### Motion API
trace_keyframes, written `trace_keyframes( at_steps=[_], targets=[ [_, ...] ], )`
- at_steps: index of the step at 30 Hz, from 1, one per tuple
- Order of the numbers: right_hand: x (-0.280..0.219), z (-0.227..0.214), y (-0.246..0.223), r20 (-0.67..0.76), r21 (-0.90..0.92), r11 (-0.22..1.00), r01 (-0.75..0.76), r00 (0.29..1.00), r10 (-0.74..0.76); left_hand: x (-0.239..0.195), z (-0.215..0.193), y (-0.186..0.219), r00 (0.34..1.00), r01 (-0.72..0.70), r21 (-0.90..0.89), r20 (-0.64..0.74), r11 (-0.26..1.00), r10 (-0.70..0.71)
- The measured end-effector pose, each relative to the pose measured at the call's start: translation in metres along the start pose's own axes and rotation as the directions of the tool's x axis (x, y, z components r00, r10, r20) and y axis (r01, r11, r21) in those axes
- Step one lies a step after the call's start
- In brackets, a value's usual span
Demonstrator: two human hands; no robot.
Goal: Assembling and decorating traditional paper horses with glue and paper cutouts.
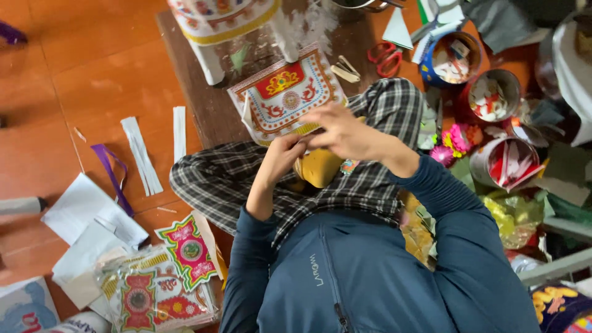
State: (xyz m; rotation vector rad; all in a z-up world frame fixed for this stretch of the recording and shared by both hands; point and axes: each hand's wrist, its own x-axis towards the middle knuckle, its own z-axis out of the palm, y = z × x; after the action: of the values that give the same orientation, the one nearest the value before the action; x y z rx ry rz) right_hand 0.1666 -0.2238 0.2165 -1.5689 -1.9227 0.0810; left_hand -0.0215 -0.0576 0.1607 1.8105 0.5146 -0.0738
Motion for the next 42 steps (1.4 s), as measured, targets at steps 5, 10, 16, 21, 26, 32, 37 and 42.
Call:
trace_keyframes(
  at_steps=[5,10,16,21,26,32,37,42],
  targets=[
    [-0.040,0.039,-0.029,-0.044,-0.030,0.997,0.065,0.997,-0.067,-0.029,0.014,-0.033,0.927,0.331,-0.388,0.305,0.860,-0.219],
    [-0.067,0.042,-0.057,-0.056,0.028,0.999,0.030,0.998,-0.029,-0.053,0.029,-0.064,0.867,0.394,-0.390,0.458,0.832,-0.196],
    [-0.073,0.027,-0.063,-0.149,0.088,0.996,-0.006,0.989,0.019,-0.053,0.024,-0.071,0.855,0.423,-0.422,0.479,0.802,-0.199],
    [-0.071,0.007,-0.056,-0.193,0.058,0.998,-0.038,0.980,0.049,-0.043,0.025,-0.075,0.868,0.414,-0.454,0.457,0.789,-0.192],
    [-0.084,0.008,-0.042,-0.251,0.037,0.996,-0.078,0.964,0.084,-0.032,0.023,-0.075,0.855,0.453,-0.446,0.463,0.772,-0.234],
    [-0.096,0.013,-0.030,-0.338,0.065,0.965,-0.253,0.905,0.260,-0.013,0.031,-0.094,0.897,0.425,-0.509,0.348,0.748,-0.273],
    [-0.154,0.032,0.009,-0.503,0.021,0.883,-0.470,0.758,0.415,0.014,0.037,-0.080,0.928,0.370,-0.645,0.224,0.669,-0.297],
    [-0.245,0.054,0.045,-0.626,-0.002,0.675,-0.738,0.527,0.575,0.028,0.028,-0.119,0.913,0.368,-0.805,0.217,0.465,-0.346]
  ],
)
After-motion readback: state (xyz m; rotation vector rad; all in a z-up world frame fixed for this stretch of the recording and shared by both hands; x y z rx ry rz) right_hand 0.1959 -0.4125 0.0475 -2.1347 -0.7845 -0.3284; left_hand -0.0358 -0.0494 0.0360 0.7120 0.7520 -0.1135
